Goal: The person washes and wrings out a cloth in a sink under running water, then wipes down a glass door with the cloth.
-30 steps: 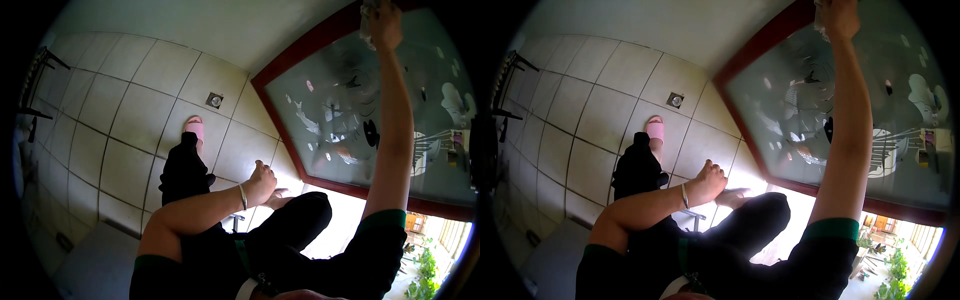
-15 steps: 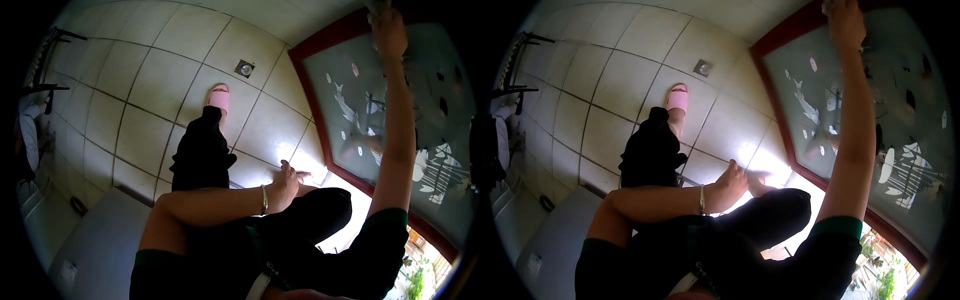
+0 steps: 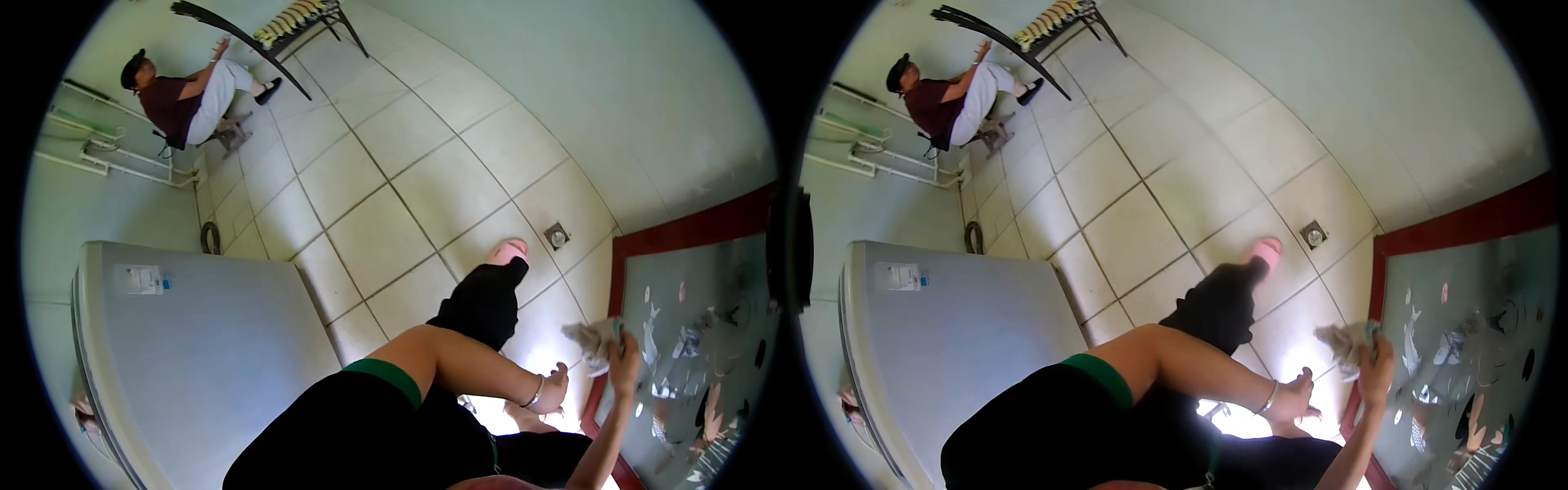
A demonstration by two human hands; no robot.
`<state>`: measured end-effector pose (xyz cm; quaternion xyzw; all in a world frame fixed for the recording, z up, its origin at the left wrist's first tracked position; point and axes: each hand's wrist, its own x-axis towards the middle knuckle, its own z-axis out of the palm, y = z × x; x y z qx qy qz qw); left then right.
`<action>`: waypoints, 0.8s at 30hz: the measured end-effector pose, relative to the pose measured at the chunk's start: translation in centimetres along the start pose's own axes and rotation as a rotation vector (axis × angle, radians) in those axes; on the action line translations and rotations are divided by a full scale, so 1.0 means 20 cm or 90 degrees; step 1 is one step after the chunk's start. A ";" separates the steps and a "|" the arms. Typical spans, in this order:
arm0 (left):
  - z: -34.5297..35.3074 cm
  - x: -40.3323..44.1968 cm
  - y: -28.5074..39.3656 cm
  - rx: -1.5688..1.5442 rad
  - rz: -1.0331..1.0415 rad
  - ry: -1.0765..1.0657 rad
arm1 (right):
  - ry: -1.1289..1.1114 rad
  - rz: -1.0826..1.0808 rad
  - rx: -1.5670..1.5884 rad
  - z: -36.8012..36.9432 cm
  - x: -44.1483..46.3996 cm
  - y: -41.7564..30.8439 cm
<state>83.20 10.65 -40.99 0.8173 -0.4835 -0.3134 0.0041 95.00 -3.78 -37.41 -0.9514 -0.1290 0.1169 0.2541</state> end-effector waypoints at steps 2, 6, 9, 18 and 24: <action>-0.19 -0.28 -0.05 0.093 0.063 0.031 | 0.006 -0.012 0.012 -0.05 -0.14 -0.23; -0.16 -0.23 -0.01 0.038 0.129 0.050 | 0.000 -0.039 0.065 0.03 -0.24 -0.33; -0.11 -0.16 0.02 0.020 0.142 0.043 | -0.001 -0.079 0.065 0.10 -0.26 -0.36; -0.06 -0.12 0.05 0.020 0.158 0.014 | -0.048 -0.091 -0.047 0.10 -0.36 -0.39; -0.04 -0.12 0.06 0.016 0.163 0.007 | -0.119 -0.051 -0.061 0.15 -0.40 -0.36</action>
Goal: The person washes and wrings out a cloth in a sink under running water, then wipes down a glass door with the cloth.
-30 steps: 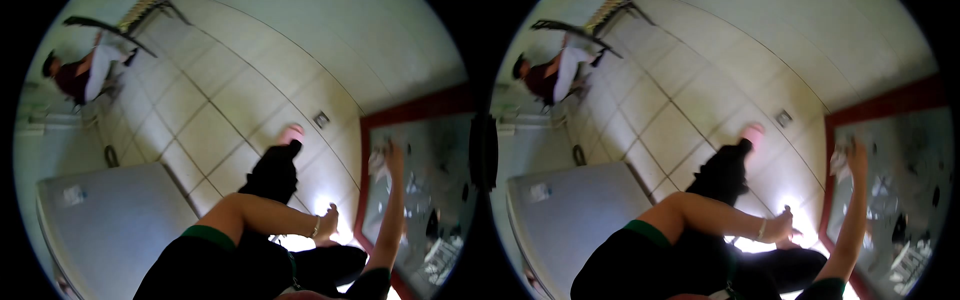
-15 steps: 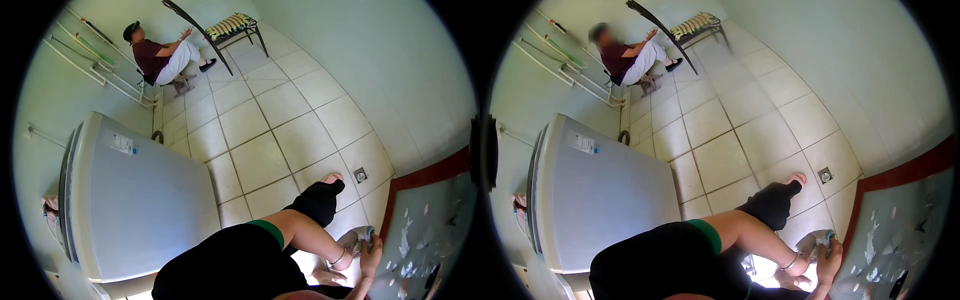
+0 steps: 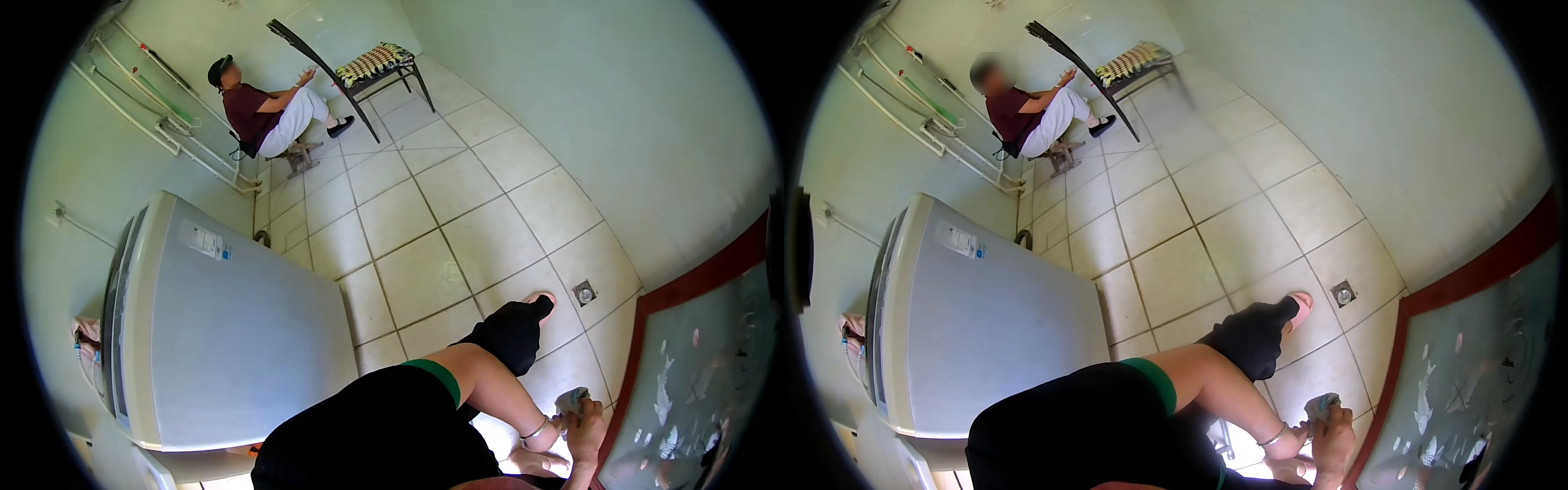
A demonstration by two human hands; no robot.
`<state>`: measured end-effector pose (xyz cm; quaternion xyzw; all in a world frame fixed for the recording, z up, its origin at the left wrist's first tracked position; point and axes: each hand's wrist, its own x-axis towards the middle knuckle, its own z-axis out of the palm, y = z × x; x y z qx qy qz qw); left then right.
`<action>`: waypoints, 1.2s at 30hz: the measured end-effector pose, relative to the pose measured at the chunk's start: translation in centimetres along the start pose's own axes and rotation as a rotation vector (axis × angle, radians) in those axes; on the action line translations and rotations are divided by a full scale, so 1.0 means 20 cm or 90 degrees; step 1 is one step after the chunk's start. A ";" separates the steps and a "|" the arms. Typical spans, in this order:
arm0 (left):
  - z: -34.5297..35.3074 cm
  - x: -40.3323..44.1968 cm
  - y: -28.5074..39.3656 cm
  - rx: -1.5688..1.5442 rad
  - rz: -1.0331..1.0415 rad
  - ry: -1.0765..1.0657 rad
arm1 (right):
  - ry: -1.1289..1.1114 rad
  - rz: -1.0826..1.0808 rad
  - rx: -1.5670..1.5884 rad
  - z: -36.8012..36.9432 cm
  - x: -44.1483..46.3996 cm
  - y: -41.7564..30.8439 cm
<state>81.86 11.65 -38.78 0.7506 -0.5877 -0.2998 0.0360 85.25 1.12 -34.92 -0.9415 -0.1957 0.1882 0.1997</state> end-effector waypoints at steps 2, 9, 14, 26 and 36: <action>0.00 0.01 0.00 -0.002 0.002 0.000 | -0.011 -0.017 -0.023 0.02 -0.01 0.01; 0.02 0.02 -0.01 -0.015 0.000 0.007 | -0.089 -0.044 -0.053 0.08 -0.03 0.02; 0.02 0.02 0.00 -0.017 0.010 0.008 | -0.145 -0.047 -0.042 0.08 -0.03 0.02; 0.03 0.01 0.01 -0.019 0.017 0.011 | -0.104 -0.057 -0.028 0.06 -0.01 -0.01; 0.02 0.01 0.00 -0.025 0.020 0.012 | -0.086 -0.077 -0.023 0.07 -0.01 0.02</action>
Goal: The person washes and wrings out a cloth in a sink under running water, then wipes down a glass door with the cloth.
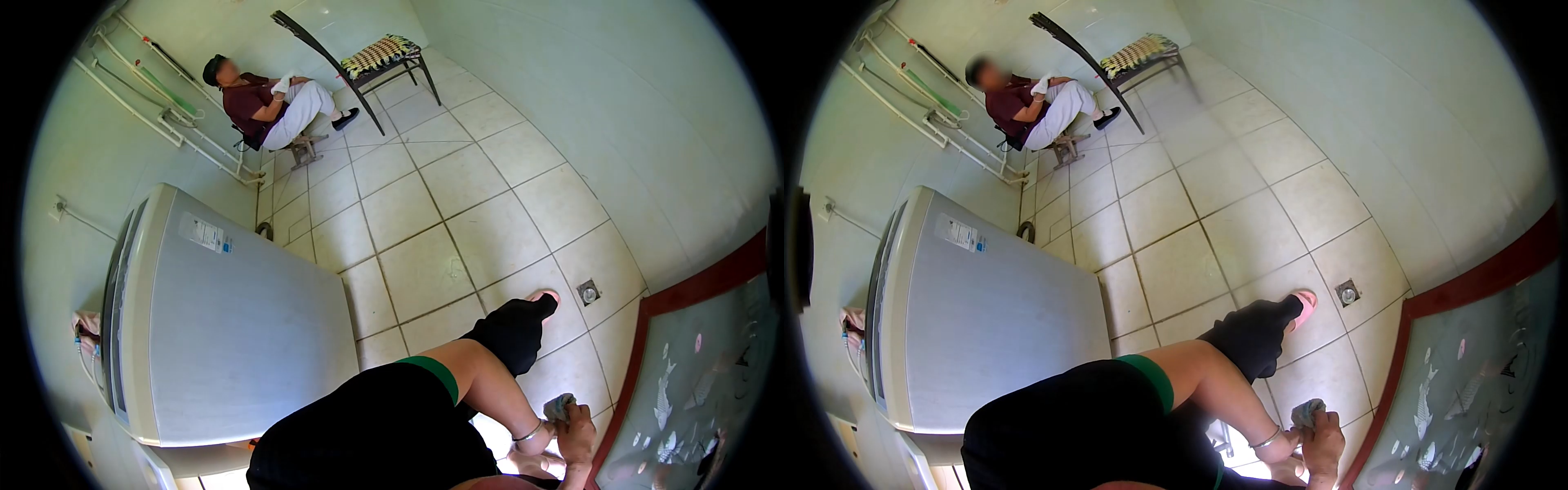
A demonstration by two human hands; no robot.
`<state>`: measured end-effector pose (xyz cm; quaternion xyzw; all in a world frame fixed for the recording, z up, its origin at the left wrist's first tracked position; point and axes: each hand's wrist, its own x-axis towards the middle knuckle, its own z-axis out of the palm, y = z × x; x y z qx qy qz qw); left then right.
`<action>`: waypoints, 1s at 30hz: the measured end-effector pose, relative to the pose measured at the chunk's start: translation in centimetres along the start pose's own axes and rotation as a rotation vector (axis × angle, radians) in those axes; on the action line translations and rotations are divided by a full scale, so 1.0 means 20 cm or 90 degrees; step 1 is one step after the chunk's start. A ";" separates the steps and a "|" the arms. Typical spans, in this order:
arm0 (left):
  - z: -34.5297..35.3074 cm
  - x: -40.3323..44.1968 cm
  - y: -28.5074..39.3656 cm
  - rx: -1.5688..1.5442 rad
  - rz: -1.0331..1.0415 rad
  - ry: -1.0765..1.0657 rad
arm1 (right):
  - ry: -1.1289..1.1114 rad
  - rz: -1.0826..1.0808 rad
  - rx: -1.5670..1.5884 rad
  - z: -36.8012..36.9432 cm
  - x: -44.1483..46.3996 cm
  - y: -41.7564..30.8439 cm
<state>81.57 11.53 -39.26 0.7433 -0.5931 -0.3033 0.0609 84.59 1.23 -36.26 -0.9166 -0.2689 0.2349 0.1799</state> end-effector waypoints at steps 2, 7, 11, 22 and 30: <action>0.00 0.00 0.00 0.000 0.000 0.002 | 0.000 -0.003 -0.001 0.00 0.00 0.01; 0.00 0.00 0.00 -0.002 0.000 0.003 | -0.027 0.039 0.008 -0.01 0.00 -0.02; 0.00 0.00 0.00 -0.003 0.003 0.005 | -0.024 0.033 0.009 0.00 0.00 -0.02; 0.00 -0.01 -0.01 -0.011 0.001 0.007 | 0.002 0.036 0.038 -0.01 0.01 -0.03; 0.00 -0.01 -0.01 -0.011 0.000 0.009 | 0.092 -0.013 0.038 0.02 0.02 -0.01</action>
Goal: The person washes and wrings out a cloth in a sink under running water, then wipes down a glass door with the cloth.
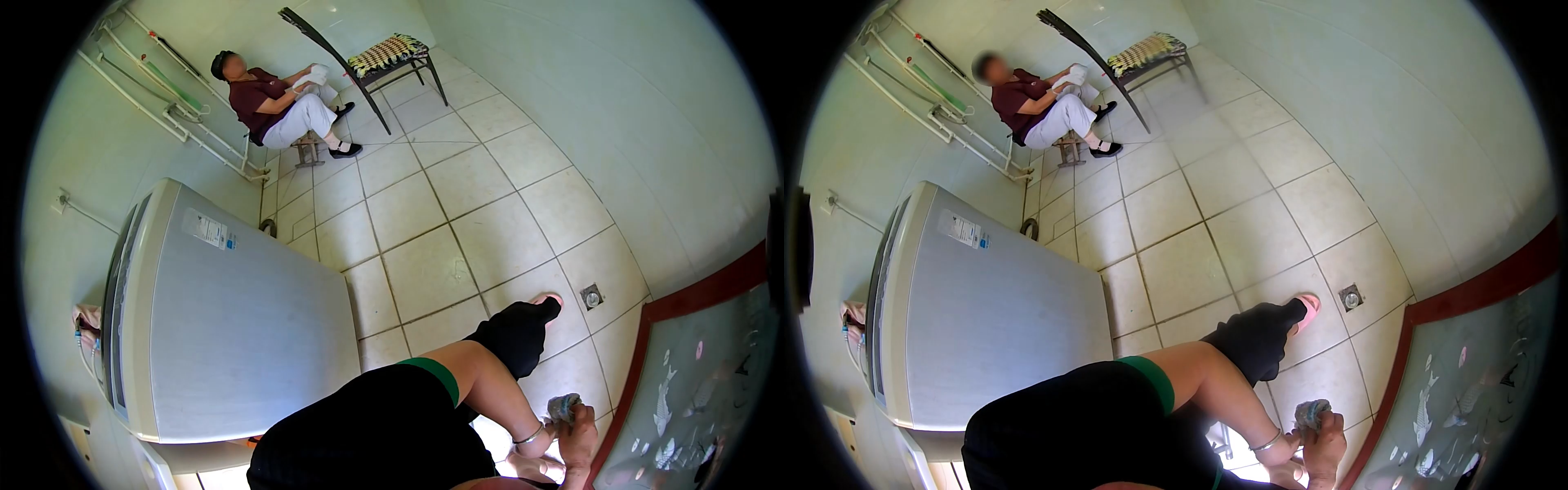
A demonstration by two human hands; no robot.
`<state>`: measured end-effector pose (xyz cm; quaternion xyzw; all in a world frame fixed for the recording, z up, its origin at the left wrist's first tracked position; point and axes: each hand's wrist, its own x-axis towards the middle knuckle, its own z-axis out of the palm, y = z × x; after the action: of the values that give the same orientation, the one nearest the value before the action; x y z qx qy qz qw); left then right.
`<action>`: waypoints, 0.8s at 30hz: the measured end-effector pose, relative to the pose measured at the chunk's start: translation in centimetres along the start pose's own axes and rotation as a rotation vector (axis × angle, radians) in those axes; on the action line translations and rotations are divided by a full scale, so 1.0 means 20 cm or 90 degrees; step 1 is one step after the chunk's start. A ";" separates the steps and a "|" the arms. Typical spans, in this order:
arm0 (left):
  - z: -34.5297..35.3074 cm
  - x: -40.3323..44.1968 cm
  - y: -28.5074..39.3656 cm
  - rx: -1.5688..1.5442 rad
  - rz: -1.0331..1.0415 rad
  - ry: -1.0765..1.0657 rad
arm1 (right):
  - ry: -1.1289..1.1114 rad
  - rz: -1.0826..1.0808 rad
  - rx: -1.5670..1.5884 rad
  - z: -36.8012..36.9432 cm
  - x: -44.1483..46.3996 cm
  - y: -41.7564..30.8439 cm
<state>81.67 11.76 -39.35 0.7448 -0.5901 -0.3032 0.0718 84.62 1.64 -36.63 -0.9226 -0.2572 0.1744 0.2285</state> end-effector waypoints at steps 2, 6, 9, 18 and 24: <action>0.00 0.00 0.00 -0.002 0.000 0.001 | 0.007 -0.001 0.007 0.00 0.00 -0.01; 0.01 0.00 0.00 -0.002 0.001 0.002 | 0.024 -0.002 0.015 0.00 0.01 0.00; 0.01 0.00 0.00 -0.001 0.002 0.001 | -0.011 0.035 0.033 -0.03 0.01 -0.03; 0.02 -0.01 0.01 0.001 0.015 0.005 | 0.004 0.011 0.016 0.03 0.01 0.04; 0.02 -0.01 0.01 -0.002 0.021 0.011 | 0.057 0.052 0.142 -0.01 0.03 0.01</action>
<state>81.28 12.00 -39.41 0.7376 -0.6010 -0.2965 0.0826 85.29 1.86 -36.71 -0.9080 -0.1881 0.1699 0.3335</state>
